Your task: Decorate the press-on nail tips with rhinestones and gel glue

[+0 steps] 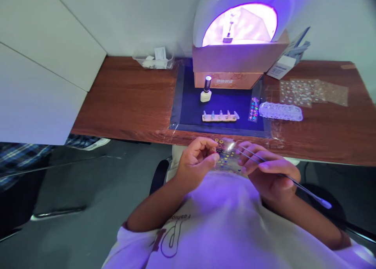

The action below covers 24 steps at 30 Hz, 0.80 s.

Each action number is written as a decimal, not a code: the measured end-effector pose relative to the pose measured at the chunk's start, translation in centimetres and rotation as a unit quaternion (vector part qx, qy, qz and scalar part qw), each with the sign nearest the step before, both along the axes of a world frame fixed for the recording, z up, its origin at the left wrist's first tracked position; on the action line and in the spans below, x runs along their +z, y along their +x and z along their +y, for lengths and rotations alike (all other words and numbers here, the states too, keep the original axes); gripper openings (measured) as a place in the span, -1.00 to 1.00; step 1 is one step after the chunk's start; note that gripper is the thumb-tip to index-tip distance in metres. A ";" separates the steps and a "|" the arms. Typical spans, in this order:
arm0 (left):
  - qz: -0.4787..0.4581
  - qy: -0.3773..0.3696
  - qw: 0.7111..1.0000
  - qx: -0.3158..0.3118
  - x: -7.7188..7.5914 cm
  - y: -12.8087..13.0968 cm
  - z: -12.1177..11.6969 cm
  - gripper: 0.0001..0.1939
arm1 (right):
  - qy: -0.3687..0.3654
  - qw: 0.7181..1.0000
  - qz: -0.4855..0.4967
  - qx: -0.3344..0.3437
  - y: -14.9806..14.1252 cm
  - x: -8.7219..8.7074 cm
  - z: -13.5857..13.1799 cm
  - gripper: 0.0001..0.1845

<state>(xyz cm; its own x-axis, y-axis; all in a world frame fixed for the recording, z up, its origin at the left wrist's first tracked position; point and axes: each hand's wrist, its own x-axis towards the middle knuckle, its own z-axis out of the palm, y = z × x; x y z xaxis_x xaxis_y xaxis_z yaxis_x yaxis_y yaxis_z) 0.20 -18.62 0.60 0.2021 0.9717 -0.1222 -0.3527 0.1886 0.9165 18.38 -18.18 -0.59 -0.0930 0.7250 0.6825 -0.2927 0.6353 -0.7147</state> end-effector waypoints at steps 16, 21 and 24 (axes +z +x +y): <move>0.003 0.067 0.996 -0.057 -0.7 1.3 -0.8 -0.88 | -0.064 0.996 -0.048 -0.039 1.6 -0.6 -1.2 -0.73; 0.016 0.104 0.992 -0.064 -0.5 1.9 -1.2 -0.92 | -0.041 0.998 -0.043 -0.017 2.0 -0.5 -1.4 -0.73; 0.034 0.123 0.991 -0.049 -0.1 2.1 -1.4 -0.91 | -0.040 0.997 -0.057 -0.028 2.2 -0.3 -1.6 -0.72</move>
<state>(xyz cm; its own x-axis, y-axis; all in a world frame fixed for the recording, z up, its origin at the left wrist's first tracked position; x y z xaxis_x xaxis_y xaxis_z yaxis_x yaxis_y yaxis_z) 2.26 -20.00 0.47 0.2972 0.9496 0.0997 -0.2797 -0.0132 0.9600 20.56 -19.74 -0.89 -0.1241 0.7830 0.6094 -0.1727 0.5878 -0.7904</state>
